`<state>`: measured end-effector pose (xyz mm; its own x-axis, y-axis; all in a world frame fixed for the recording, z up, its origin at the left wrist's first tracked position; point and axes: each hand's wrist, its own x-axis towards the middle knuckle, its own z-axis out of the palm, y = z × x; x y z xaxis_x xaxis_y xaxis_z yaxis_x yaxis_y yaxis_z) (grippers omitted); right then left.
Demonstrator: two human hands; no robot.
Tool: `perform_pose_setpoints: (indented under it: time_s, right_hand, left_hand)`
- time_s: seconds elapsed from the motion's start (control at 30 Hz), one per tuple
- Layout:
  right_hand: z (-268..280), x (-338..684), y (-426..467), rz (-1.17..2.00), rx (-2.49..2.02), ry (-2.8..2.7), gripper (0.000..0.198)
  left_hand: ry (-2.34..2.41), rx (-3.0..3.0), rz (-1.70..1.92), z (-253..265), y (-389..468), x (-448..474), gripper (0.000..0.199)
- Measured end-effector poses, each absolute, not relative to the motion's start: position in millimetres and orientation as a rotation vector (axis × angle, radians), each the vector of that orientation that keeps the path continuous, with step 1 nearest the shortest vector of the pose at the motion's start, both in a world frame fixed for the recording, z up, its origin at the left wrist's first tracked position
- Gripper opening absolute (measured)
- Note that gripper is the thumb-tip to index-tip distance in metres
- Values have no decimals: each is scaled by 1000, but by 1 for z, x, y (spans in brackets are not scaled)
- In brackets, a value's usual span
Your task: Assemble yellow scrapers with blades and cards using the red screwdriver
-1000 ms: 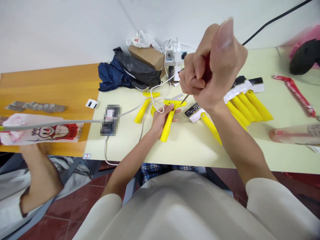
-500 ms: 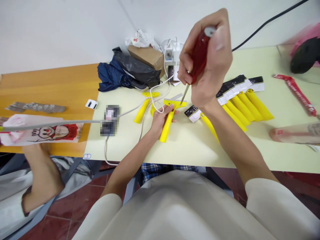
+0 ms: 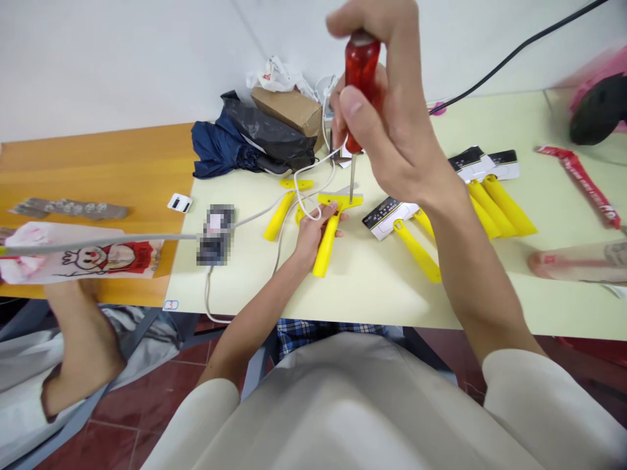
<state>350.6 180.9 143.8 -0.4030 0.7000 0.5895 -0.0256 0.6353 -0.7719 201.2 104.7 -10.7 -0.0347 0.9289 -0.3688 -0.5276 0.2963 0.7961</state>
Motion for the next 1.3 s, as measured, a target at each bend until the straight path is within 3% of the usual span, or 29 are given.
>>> perform_pose_setpoints:
  time_s: [0.07,0.13,0.2,0.27,0.37,0.5,0.7,0.83,1.03,1.2,1.3]
  right_hand:
    - [146,360,184,786,-353,-1891,31]
    - [146,368,188,664,-269,-1923,42]
    - [149,375,189,500,-396,-1949,55]
    - [155,380,186,376,-545,-2035,48]
    - [169,387,179,481,-529,-2203,24]
    - [176,393,178,547,-369,-2276,40]
    - [178,395,174,282,-622,-2291,46]
    - [181,401,174,450,-573,-2360,63]
    - [174,402,185,302,-581,-2232,52]
    - [172,399,185,518,-472,-2276,81]
    - [171,403,188,483,-434,-2216,70]
  left_hand:
    - [1042,499,1254,-12,105,201,29]
    - [1055,504,1255,-12,105,200,27]
    - [1079,505,1252,-12,105,200,26]
    - [1103,506,1244,-12,106,199,25]
    - [1115,499,1242,-12,106,199,24]
    - [1107,490,1246,-11,106,200,25]
    - [1110,499,1238,-11,105,200,29]
    - [1100,484,1254,-10,105,199,29]
    - [1094,488,1239,-8,105,200,26]
    - [1117,488,1223,-7,104,200,26]
    - [1109,505,1223,-7,104,200,26]
